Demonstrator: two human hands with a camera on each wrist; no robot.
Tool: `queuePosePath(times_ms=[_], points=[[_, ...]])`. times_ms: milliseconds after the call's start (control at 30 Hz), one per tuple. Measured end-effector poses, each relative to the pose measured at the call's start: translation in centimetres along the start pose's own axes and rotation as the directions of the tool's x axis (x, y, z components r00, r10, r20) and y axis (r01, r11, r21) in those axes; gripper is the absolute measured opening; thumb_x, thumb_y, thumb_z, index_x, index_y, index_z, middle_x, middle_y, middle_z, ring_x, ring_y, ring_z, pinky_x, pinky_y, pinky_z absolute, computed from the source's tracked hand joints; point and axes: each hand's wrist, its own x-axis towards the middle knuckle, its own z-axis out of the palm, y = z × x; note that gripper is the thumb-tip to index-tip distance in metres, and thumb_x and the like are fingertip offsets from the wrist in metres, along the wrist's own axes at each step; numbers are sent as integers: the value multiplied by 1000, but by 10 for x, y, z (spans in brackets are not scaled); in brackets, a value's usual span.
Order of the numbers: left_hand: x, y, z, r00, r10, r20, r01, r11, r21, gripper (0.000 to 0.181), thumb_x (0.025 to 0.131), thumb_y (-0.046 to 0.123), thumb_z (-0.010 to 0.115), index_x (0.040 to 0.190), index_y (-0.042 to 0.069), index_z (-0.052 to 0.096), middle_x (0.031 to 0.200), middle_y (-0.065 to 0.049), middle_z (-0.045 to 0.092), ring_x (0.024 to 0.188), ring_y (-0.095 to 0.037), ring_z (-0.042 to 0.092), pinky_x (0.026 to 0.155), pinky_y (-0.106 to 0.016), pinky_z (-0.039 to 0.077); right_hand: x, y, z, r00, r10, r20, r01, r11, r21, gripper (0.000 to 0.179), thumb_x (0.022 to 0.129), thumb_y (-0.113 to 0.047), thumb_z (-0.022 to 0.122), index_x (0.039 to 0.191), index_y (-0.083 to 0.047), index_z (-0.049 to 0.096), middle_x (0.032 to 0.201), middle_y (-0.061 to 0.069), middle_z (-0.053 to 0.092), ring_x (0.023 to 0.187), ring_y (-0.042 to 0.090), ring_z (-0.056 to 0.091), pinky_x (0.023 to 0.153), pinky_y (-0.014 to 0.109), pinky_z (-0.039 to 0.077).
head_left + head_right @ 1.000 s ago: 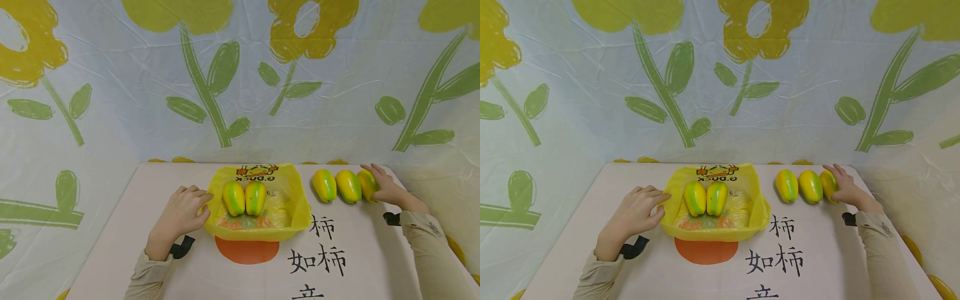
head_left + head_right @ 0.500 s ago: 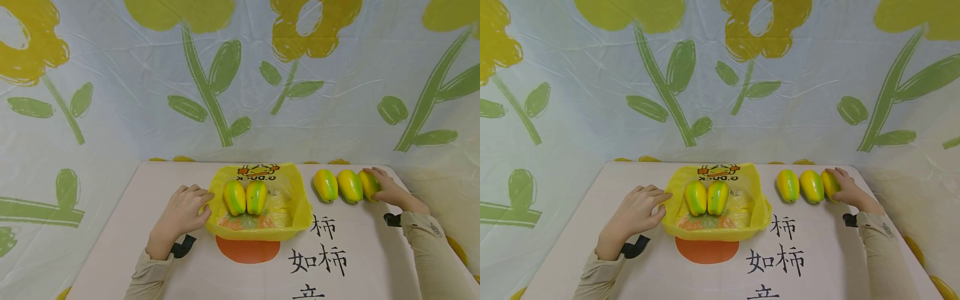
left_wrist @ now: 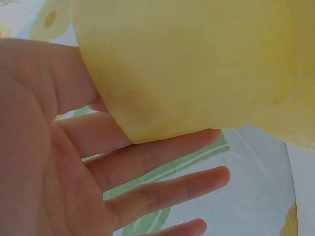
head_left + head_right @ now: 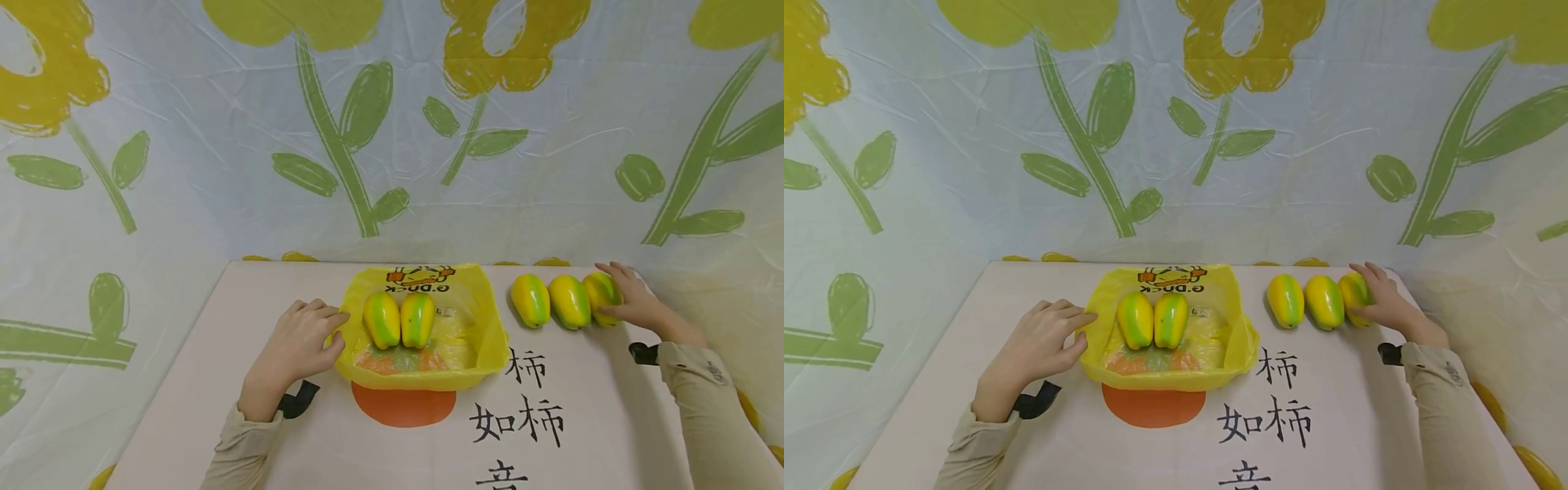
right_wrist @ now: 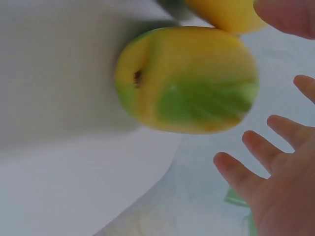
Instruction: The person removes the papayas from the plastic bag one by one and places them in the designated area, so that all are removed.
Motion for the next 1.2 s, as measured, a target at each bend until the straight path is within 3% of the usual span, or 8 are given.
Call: queuePosePath(times_ms=[100, 333, 600, 867, 1067, 1200], points=[[0, 0, 1, 1000, 1, -3, -1, 1000, 0, 30, 84, 17, 60, 107, 10, 77, 106, -5, 74, 94, -25, 65, 80, -43, 50, 2, -8, -5, 998, -46, -42, 47, 999, 10, 82, 79, 1, 71, 145, 12, 24, 141, 50, 17, 126, 70, 17, 97, 82, 13], [0, -1, 2, 1000, 5, 3, -5, 1000, 1, 29, 85, 18, 61, 107, 10, 77, 105, -5, 74, 94, -25, 65, 79, -43, 49, 11, -44, -17, 980, -156, -123, 155, 988, -15, 64, 84, 3, 68, 140, 12, 38, 137, 41, 36, 122, 63, 31, 101, 75, 21], [1, 0, 1, 1000, 15, 5, -15, 1000, 2, 29, 85, 19, 61, 107, 10, 77, 105, -6, 74, 94, -25, 64, 79, -43, 49, 23, -89, -24, 975, -139, -175, 131, 990, -58, 50, 88, 2, 66, 135, 8, 49, 134, 33, 47, 112, 52, 46, 84, 69, 39], [2, 0, 1, 1000, 31, -3, -31, 1000, 4, 29, 85, 19, 61, 107, 9, 77, 104, -6, 74, 94, -26, 65, 79, -43, 49, 29, -150, -30, 973, -45, -227, 35, 998, -46, 37, 96, -13, 61, 129, 3, 59, 128, 26, 59, 112, 44, 53, 84, 62, 44], [1, -1, -2, 1000, 26, -6, -26, 1000, -6, 29, 85, 19, 62, 108, 8, 77, 105, -7, 74, 95, -26, 65, 82, -45, 50, 41, -194, -27, 943, -114, -312, 104, 993, -48, 25, 95, -14, 62, 116, -1, 69, 109, 19, 70, 99, 36, 63, 81, 55, 48], [1, -2, -1, 1000, 24, -3, -25, 1000, -10, 30, 85, 19, 62, 108, 8, 77, 105, -7, 74, 96, -26, 65, 82, -45, 50, 48, -219, -24, 934, -154, -321, 145, 988, -54, 21, 95, -15, 62, 111, -3, 71, 103, 14, 72, 94, 33, 65, 82, 53, 49]])
